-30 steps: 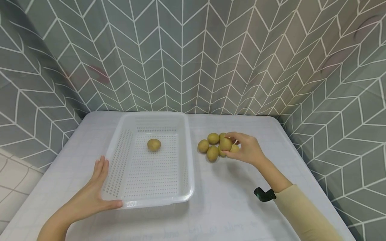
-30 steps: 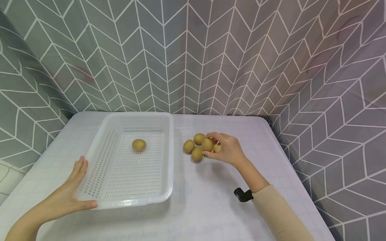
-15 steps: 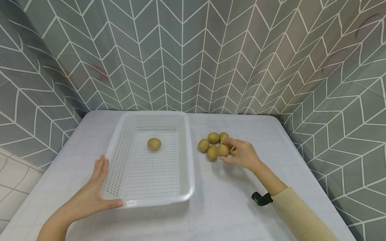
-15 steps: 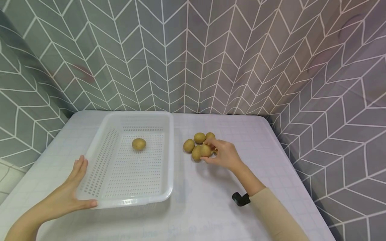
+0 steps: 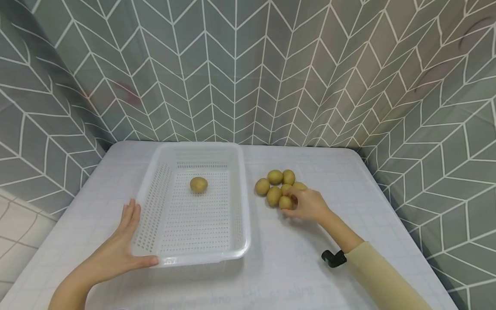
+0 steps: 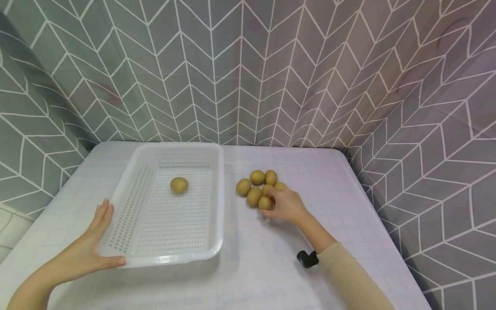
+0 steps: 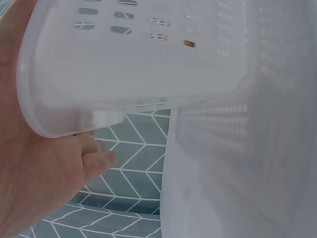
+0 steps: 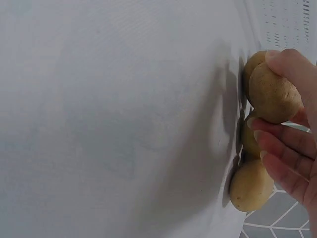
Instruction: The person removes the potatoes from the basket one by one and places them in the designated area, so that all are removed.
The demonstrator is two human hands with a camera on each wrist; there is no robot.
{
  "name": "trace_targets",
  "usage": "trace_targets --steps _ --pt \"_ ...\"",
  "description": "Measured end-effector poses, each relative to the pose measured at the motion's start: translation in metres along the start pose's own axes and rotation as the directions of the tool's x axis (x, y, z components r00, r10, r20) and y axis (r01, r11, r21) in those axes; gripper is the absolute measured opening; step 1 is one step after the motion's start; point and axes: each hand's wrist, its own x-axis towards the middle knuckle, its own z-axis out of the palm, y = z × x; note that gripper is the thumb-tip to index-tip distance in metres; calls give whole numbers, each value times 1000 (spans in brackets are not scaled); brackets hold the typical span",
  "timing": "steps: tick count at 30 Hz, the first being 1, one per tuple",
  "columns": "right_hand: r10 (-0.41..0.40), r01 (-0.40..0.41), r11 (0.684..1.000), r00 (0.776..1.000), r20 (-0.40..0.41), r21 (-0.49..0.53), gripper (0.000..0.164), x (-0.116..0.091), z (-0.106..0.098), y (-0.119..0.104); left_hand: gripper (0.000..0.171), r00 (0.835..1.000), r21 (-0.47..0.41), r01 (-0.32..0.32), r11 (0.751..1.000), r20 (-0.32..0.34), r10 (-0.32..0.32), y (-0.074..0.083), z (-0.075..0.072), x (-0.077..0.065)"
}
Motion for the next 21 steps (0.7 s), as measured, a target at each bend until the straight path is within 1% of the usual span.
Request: trace_targets --steps 4,8,13,17,19,21 --pt "47 -46 999 998 37 -30 43 -1 3 1 135 1000 6 -7 1000 0 7 0 0 0" --pt "59 -55 997 996 65 -56 41 -1 4 0 135 1000 9 -8 1000 0 8 -1 0 0" --pt "70 -63 995 994 88 -79 44 0 2 -3 135 1000 4 -7 1000 0 7 -1 1 0" --pt "101 -89 991 988 118 -100 49 0 -5 -6 135 1000 12 -3 1000 4 3 -1 0 0" --pt "119 -108 988 987 110 -106 52 1 -10 -7 135 1000 13 1 1000 5 -1 -1 0 0" --pt "121 -113 988 990 77 -102 57 2 -15 -7 135 1000 12 5 1000 5 -5 -1 0 0"
